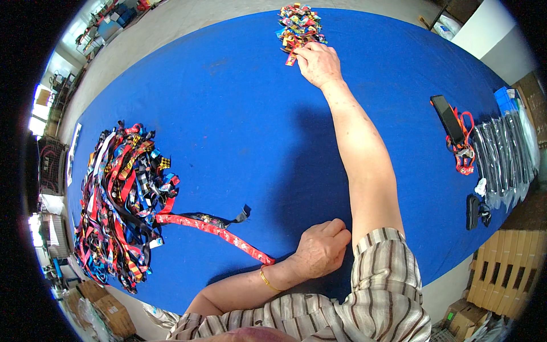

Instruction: Attaching plastic buckles to colorful and black patterned lanyards at an assembly table.

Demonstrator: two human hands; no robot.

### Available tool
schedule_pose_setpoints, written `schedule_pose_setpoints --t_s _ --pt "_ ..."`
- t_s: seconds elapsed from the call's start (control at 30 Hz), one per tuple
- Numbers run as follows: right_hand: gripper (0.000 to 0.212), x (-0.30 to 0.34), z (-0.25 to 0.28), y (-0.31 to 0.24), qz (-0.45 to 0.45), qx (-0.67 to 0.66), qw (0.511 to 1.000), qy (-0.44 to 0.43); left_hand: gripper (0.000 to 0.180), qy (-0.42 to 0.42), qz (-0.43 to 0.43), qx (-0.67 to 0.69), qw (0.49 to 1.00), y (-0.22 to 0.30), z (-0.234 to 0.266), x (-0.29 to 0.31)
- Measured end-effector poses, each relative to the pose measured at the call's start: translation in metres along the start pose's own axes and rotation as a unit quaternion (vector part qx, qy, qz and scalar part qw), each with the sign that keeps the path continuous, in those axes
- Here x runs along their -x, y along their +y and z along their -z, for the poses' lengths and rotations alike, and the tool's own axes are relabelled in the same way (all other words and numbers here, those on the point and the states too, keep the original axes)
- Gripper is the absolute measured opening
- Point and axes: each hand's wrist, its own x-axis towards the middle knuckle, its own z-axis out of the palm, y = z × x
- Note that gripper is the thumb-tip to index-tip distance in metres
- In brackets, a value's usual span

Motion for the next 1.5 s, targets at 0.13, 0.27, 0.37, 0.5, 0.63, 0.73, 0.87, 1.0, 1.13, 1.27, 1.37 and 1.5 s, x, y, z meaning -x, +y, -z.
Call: schedule_pose_setpoints --t_s 0.13,0.27,0.37,0.5,0.63,0.73,0.87,1.0,1.13,1.27,1.37,1.5 --pt "0.017 0.001 0.002 0.001 0.01 0.021 1.0 -0.003 0.014 0.0 0.0 0.002 1.0 0.0 -0.001 0.0" --pt "0.015 0.0 0.004 0.0 0.031 0.054 0.998 0.006 0.014 0.003 -0.002 0.006 1.0 -0.001 -0.001 0.0" --pt "0.012 -0.002 0.008 -0.002 0.047 0.061 0.996 0.045 0.015 0.006 -0.004 0.009 1.0 -0.001 -0.001 0.0" --pt "0.009 -0.005 0.012 -0.008 0.037 0.05 0.998 0.006 0.015 0.007 -0.007 0.008 1.0 -0.001 0.0 0.0" --pt "0.008 -0.002 0.002 -0.004 -0.007 -0.03 0.999 -0.02 0.015 0.006 -0.006 0.011 1.0 -0.001 0.0 -0.001" --pt "0.009 -0.001 -0.002 0.001 0.019 -0.013 1.0 -0.001 0.015 0.005 -0.008 0.011 1.0 0.0 0.0 -0.002" --pt "0.013 -0.005 0.009 -0.01 0.066 0.076 0.995 -0.012 0.015 0.011 -0.006 0.007 1.0 -0.001 0.001 -0.001" --pt "0.014 -0.004 0.009 -0.006 0.055 0.079 0.995 -0.017 0.015 0.012 -0.006 0.008 1.0 0.0 0.0 -0.001" --pt "0.014 -0.002 0.005 -0.003 0.034 0.064 0.997 -0.003 0.014 0.015 -0.009 0.012 1.0 0.0 -0.001 -0.001" --pt "0.015 -0.003 0.005 -0.006 0.03 0.086 0.995 -0.043 0.014 0.012 -0.007 0.006 1.0 0.0 0.0 -0.001" --pt "0.019 -0.005 0.004 -0.009 -0.026 0.106 0.991 -0.076 0.014 0.01 -0.008 0.009 1.0 -0.001 0.0 -0.001" --pt "0.03 -0.002 0.002 -0.006 -0.028 0.08 0.995 -0.052 0.014 0.007 -0.008 0.01 1.0 -0.001 0.001 -0.002"
